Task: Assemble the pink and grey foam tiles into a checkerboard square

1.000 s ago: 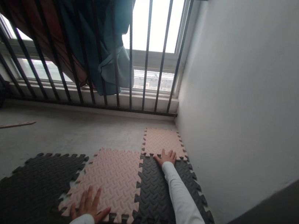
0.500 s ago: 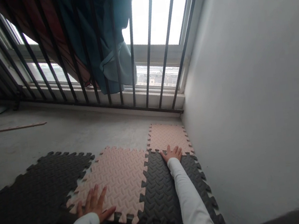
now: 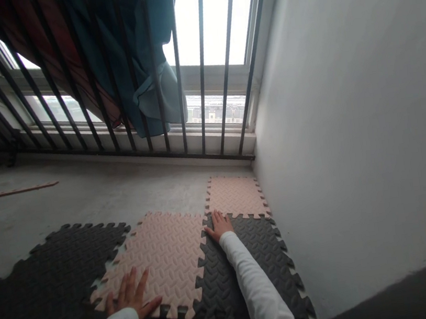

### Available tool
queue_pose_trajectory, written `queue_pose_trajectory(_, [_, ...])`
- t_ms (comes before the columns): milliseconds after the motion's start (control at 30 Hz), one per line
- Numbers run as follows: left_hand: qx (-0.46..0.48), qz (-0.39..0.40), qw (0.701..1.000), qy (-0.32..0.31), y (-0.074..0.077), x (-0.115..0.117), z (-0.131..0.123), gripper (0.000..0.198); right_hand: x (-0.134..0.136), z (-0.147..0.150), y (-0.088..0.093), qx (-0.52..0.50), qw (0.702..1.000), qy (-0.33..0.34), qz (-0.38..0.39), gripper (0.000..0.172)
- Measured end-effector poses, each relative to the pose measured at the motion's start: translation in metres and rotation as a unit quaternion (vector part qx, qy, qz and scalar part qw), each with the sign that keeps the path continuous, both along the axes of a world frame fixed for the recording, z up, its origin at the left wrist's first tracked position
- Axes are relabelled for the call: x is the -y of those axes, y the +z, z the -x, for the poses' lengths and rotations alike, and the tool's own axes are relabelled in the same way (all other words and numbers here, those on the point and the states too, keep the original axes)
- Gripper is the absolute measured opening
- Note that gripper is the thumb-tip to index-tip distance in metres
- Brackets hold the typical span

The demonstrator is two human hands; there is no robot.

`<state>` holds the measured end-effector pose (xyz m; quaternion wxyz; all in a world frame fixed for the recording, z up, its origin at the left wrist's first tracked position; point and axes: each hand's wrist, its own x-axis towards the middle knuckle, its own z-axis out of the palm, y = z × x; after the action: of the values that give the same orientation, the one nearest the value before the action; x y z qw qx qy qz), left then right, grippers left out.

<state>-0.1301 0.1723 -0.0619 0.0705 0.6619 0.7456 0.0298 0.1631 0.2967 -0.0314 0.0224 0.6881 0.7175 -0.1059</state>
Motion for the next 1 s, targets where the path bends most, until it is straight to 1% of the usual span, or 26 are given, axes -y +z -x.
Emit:
queue_pose_trajectory(100, [-0.009,0.005,1.000,0.002,0.005,0.001,-0.002,0.076,0.000,0.010,-0.001,-0.001,1.000,-0.014,-0.002,0.074])
queue_pose_trajectory(267, [-0.019,0.014,1.000,0.006,0.010,0.001,-0.003,0.075,0.002,0.010,0.011,-0.026,0.999,-0.033,0.023,0.073])
queue_pose_trajectory(367, [-0.014,0.014,1.000,0.003,0.009,0.001,-0.003,0.076,0.009,0.006,0.014,-0.011,0.997,-0.081,-0.002,0.077])
queue_pose_trajectory(433, [-0.017,0.013,1.000,0.005,0.009,0.001,-0.003,0.075,0.013,0.004,0.013,0.005,0.995,-0.100,-0.025,0.079])
queue_pose_trajectory(567, [-0.025,0.008,1.000,0.005,0.010,0.002,-0.004,0.075,0.014,-0.004,0.014,0.002,0.996,-0.083,-0.022,0.075])
queue_pose_trajectory(600, [-0.024,0.007,1.000,0.003,0.010,0.002,-0.004,0.075,0.014,-0.008,0.016,0.005,0.995,-0.095,-0.036,0.073])
queue_pose_trajectory(633, [-0.024,0.006,1.000,0.000,0.010,0.002,-0.004,0.076,0.014,-0.011,0.017,0.013,0.991,-0.121,-0.058,0.072])
queue_pose_trajectory(700, [-0.024,0.006,1.000,-0.003,0.008,0.002,-0.003,0.076,0.016,-0.020,0.017,0.031,0.975,-0.199,-0.095,0.071])
queue_pose_trajectory(733, [-0.026,0.006,1.000,-0.004,0.007,0.001,-0.002,0.075,0.018,-0.025,0.016,0.038,0.968,-0.230,-0.099,0.071])
queue_pose_trajectory(767, [-0.027,0.006,1.000,-0.004,0.007,0.001,-0.002,0.075,0.020,-0.030,0.015,0.041,0.964,-0.246,-0.092,0.072])
queue_pose_trajectory(833, [-0.031,0.005,0.999,-0.005,0.007,0.001,-0.002,0.074,0.024,-0.039,0.013,0.036,0.969,-0.234,-0.065,0.073])
queue_pose_trajectory(900, [-0.036,0.004,0.999,-0.002,0.007,0.001,-0.003,0.074,0.028,-0.047,0.013,0.034,0.972,-0.223,-0.059,0.072])
queue_pose_trajectory(1000, [-0.038,0.006,0.999,0.004,0.007,0.002,-0.003,0.074,0.031,-0.057,0.013,0.048,0.957,-0.275,-0.075,0.073])
